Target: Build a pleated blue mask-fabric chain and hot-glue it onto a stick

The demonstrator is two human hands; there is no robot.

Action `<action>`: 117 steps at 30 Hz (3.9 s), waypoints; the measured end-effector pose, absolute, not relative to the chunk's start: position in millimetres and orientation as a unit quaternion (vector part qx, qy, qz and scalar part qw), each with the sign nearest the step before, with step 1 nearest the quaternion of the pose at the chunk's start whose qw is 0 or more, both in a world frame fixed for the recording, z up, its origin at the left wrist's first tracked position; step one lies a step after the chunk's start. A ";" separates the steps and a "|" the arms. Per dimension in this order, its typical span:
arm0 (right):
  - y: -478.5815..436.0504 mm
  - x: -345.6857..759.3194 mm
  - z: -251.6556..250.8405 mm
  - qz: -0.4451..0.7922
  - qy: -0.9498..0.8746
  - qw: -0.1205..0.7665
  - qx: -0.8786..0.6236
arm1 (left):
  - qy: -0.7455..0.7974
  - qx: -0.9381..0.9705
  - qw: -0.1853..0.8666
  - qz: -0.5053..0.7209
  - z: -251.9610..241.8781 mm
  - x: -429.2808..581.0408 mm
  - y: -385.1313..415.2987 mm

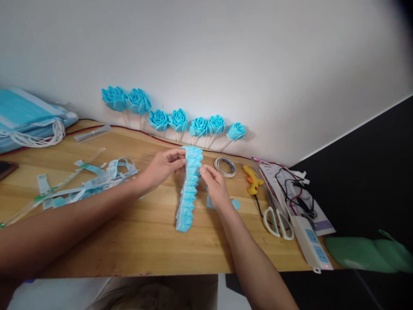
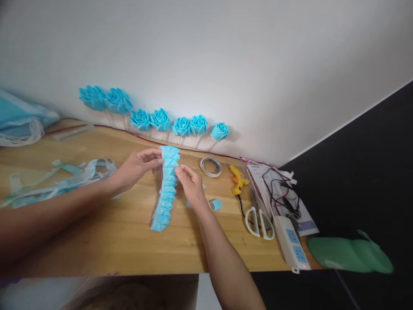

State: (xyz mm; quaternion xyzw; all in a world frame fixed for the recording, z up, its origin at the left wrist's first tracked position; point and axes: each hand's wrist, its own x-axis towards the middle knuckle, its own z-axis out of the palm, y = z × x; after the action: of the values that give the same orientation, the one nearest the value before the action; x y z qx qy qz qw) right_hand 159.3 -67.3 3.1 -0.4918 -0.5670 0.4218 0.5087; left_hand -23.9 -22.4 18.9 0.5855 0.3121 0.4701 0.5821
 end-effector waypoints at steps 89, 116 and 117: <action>-67.7 161.4 1.3 0.453 -0.551 0.484 -0.507 | 0.236 0.593 0.629 0.444 12.1 -24.5 -21.2; -67.9 162.1 -0.5 0.460 -0.552 0.484 -0.499 | 0.232 0.567 0.641 0.462 12.7 -23.8 -21.6; -68.1 161.9 0.1 0.457 -0.548 0.486 -0.504 | 0.230 0.569 0.643 0.458 12.5 -24.0 -21.8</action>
State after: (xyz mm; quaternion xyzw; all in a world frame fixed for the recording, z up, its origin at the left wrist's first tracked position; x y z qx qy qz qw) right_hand 161.9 -68.1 0.1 -0.5042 -0.5481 0.4570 0.4864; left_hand -24.0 -21.8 12.5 0.5690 0.2298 0.4580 0.6431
